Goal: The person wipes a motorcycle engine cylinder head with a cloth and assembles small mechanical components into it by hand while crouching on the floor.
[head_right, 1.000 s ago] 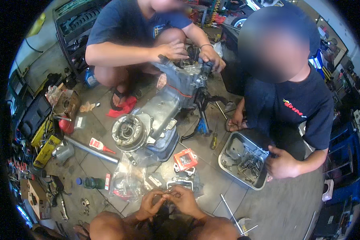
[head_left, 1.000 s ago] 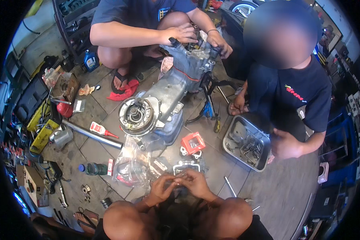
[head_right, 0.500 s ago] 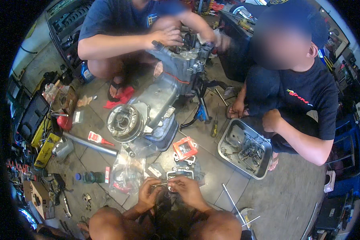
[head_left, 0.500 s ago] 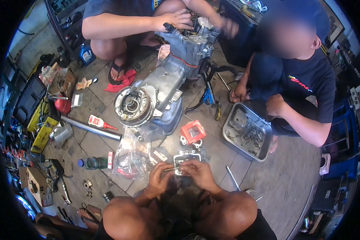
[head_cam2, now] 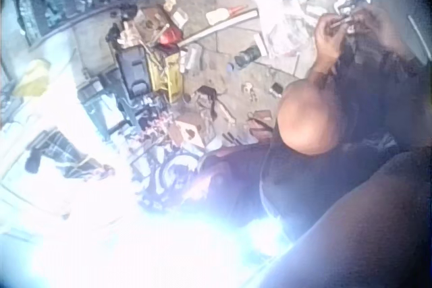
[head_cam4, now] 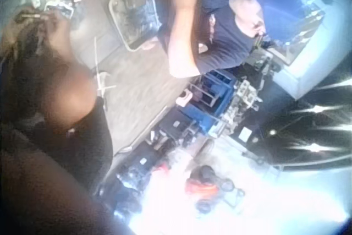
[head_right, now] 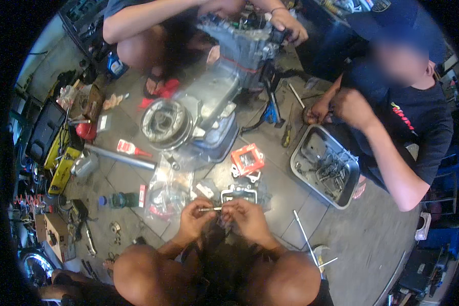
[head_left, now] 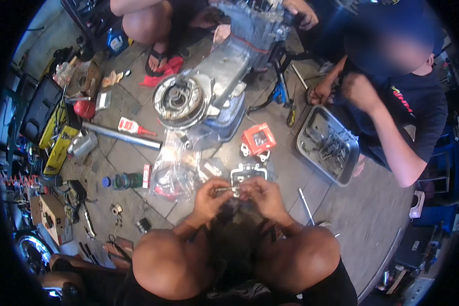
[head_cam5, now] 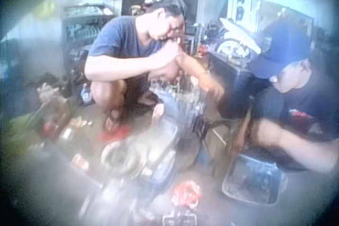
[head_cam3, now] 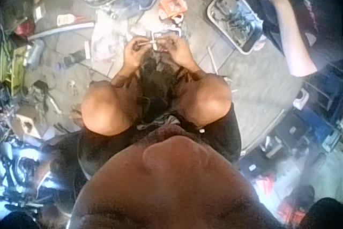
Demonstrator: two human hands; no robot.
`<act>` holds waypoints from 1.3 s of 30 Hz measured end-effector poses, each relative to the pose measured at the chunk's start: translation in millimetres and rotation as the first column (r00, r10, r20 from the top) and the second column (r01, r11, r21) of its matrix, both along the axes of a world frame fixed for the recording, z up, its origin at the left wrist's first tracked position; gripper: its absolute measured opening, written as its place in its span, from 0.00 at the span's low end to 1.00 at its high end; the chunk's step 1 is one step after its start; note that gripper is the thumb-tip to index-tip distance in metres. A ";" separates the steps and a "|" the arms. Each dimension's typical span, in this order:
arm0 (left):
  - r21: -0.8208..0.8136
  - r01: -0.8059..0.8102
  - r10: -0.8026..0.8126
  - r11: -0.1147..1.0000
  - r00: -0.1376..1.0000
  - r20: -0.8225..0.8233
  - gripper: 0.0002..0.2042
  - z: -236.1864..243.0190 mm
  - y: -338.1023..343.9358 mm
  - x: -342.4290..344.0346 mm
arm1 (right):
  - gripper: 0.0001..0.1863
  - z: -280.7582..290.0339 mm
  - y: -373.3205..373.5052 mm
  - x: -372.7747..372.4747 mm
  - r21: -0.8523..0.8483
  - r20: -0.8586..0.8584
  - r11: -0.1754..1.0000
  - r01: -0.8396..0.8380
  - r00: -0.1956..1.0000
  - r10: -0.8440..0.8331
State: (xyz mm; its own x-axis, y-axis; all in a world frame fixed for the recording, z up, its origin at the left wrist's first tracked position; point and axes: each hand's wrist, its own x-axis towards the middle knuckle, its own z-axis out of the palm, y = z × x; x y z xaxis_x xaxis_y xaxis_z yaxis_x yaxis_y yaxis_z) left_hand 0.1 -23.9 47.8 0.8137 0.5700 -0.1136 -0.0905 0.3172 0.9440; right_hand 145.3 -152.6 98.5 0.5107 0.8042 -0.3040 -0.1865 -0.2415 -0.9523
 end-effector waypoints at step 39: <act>0.042 -0.140 0.147 0.989 0.956 -0.252 0.15 -2.5 18.3 -10.1 | 0.10 -132.2 -118.8 101.3 -0.346 0.818 0.733 0.586 0.571 -0.070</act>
